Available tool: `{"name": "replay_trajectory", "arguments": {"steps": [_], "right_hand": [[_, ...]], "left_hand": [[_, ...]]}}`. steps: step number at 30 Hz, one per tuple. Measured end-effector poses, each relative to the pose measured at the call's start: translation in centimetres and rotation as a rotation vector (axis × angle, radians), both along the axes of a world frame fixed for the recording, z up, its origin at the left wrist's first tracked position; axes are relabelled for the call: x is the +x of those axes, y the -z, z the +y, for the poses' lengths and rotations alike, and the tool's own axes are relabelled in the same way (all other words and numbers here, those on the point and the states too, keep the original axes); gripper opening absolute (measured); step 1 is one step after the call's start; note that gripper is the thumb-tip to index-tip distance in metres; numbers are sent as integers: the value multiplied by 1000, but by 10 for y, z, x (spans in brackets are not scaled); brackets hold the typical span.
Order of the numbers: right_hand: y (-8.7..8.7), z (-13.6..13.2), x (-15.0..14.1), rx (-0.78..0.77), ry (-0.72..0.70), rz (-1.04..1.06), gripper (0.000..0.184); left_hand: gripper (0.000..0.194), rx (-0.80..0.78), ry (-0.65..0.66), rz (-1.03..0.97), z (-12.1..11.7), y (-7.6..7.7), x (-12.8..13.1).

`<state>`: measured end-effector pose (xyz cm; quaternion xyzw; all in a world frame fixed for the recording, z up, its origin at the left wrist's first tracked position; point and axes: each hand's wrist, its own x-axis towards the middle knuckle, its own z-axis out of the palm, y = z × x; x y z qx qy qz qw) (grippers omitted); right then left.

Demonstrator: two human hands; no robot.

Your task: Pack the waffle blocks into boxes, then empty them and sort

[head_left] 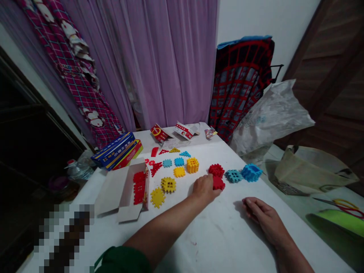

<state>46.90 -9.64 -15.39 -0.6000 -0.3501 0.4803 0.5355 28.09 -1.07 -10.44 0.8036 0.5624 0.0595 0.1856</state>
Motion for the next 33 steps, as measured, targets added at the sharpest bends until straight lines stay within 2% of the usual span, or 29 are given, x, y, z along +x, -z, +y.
{"name": "replay_trajectory", "arguments": {"steps": [3,6,9,11,13,14,16,19,24,29,33], "right_hand": [[1,0,0,-38,50,25,50],[5,-1,1,-58,83,28,48],[9,-1,3,-57,86,8,46],[11,0,4,-51,90,-13,44],[13,1,5,-47,96,-38,43],[13,1,5,-47,99,-50,43],[13,1,5,-57,110,-78,43],[9,0,3,-74,143,-120,41],[0,-1,-3,-91,165,-155,38],[-1,0,-6,-88,185,-168,36],[3,0,-4,-97,195,-192,37]], "left_hand": [[51,21,13,-61,-5,-11,-11],[52,89,54,-135,-16,-36,-46],[60,196,12,-150,-30,-70,-110],[61,224,-114,-73,-34,-89,-163],[61,237,-215,40,-33,-98,-216],[62,244,-251,88,-30,-98,-239],[59,239,-237,178,-21,-92,-276],[58,241,-199,267,-6,-73,-307],[56,236,-166,261,12,-55,-315],[55,196,-153,279,21,-47,-314],[60,203,-150,349,17,-47,-312]]}}
